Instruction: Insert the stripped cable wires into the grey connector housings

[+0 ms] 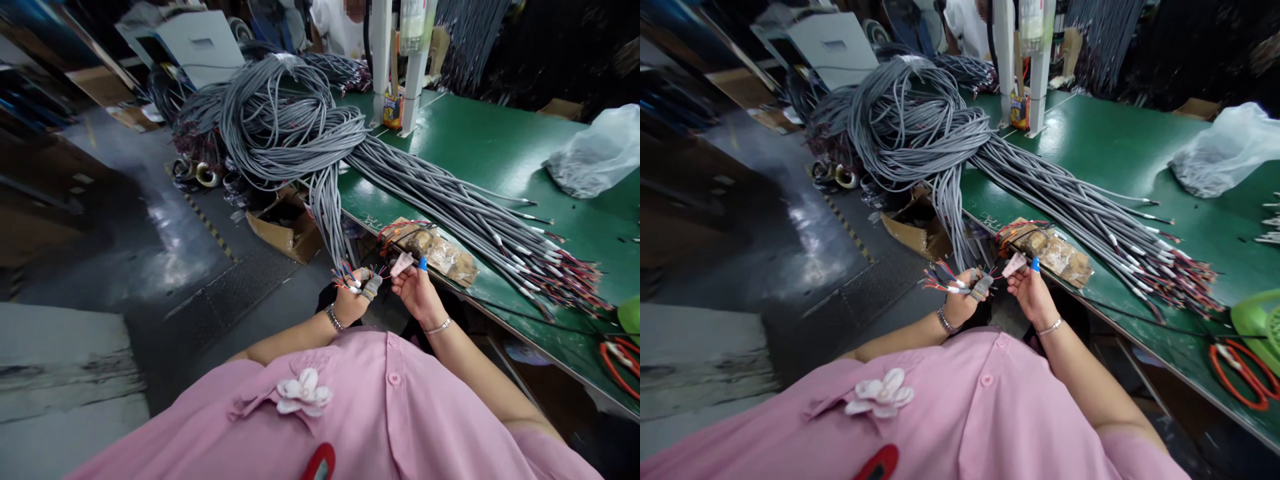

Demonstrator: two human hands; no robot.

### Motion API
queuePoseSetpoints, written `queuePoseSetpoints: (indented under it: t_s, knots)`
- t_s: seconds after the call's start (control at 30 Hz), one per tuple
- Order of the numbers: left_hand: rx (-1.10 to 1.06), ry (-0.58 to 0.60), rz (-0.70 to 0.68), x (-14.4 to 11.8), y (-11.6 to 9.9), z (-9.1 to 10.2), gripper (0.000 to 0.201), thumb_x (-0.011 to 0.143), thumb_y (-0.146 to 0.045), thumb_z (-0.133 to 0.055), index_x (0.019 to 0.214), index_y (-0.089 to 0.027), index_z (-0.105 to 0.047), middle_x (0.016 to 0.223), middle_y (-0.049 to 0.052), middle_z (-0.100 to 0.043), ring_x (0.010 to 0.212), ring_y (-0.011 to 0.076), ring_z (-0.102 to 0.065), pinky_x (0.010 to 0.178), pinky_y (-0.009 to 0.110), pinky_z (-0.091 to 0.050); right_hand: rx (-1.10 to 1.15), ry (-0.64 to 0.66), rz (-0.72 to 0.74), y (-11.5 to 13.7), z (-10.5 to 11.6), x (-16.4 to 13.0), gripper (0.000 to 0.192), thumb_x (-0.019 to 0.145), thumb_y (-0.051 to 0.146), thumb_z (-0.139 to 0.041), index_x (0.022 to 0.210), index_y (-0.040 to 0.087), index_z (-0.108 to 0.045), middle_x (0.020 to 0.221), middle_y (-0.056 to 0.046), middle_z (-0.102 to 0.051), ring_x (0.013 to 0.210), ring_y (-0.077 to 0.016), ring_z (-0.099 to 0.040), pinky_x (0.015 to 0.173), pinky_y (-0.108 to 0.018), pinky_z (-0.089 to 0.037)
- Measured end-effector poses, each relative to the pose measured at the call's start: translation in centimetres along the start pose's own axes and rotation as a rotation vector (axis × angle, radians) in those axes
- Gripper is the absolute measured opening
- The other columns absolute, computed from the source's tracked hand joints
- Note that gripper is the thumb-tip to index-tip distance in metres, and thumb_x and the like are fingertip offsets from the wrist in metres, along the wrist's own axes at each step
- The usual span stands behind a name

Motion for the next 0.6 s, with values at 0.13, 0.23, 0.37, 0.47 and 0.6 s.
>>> queuePoseSetpoints:
  t_s: [0.13,0.23,0.37,0.47,0.6]
  knots:
    - [-0.065,-0.013,0.006,-0.2,0.7,0.5,0.034,0.079,-0.049,-0.064,0.072,-0.016,-0.056,0.055,-0.002,-0.058,0.043,0.0078,-0.051,0.043,0.021,-0.038,0.013,-0.008,-0.04,-0.7,1.3,-0.6,0.048,0.074,0.067,-0.061,0.082,0.021,-0.066,0.082,-0.003,-0.068,0.062,-0.0113,-0.058,0.054,-0.023,-0.048]
    - [-0.162,-0.019,0.069,-0.2,1.8,0.7,0.037,0.078,-0.05,-0.064,0.07,-0.015,-0.057,0.054,-0.001,-0.058,0.041,0.0074,-0.051,0.039,0.02,-0.035,0.01,0.002,-0.057,-1.3,2.0,-1.0,0.042,0.073,0.062,-0.067,0.084,0.021,-0.067,0.082,-0.002,-0.068,0.061,-0.0104,-0.057,0.054,-0.022,-0.048]
    - [-0.221,-0.009,0.096,-0.4,2.4,0.6,0.037,0.076,-0.05,-0.066,0.071,-0.013,-0.059,0.054,-0.002,-0.058,0.04,0.0069,-0.051,0.039,0.019,-0.034,-0.004,-0.001,-0.079,-1.9,2.4,-1.5,0.042,0.075,0.06,-0.066,0.087,0.02,-0.07,0.083,-0.003,-0.068,0.061,-0.0099,-0.057,0.053,-0.021,-0.049]
    - [-0.223,0.011,0.091,-0.6,2.6,0.3,0.038,0.077,-0.05,-0.066,0.073,-0.013,-0.061,0.055,-0.001,-0.059,0.041,0.0069,-0.052,0.04,0.019,-0.034,-0.005,-0.024,-0.077,-2.1,2.9,-2.1,0.04,0.075,0.057,-0.068,0.086,0.019,-0.071,0.082,-0.003,-0.069,0.061,-0.0102,-0.057,0.051,-0.021,-0.049]
    - [-0.27,0.11,0.089,-0.8,2.8,-0.9,0.042,0.08,-0.052,-0.062,0.083,-0.011,-0.065,0.067,0.005,-0.067,0.054,0.0108,-0.061,0.047,0.02,-0.042,-0.025,-0.039,-0.062,-2.1,3.7,-2.9,0.036,0.075,0.053,-0.069,0.089,0.019,-0.071,0.083,-0.003,-0.068,0.062,-0.0102,-0.057,0.053,-0.021,-0.05]
Point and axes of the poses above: each hand's wrist, its own x-axis towards the middle knuckle, its own z-axis out of the back of the hand, y = z × x, the point moved 8 cm from there along x, towards the middle knuckle
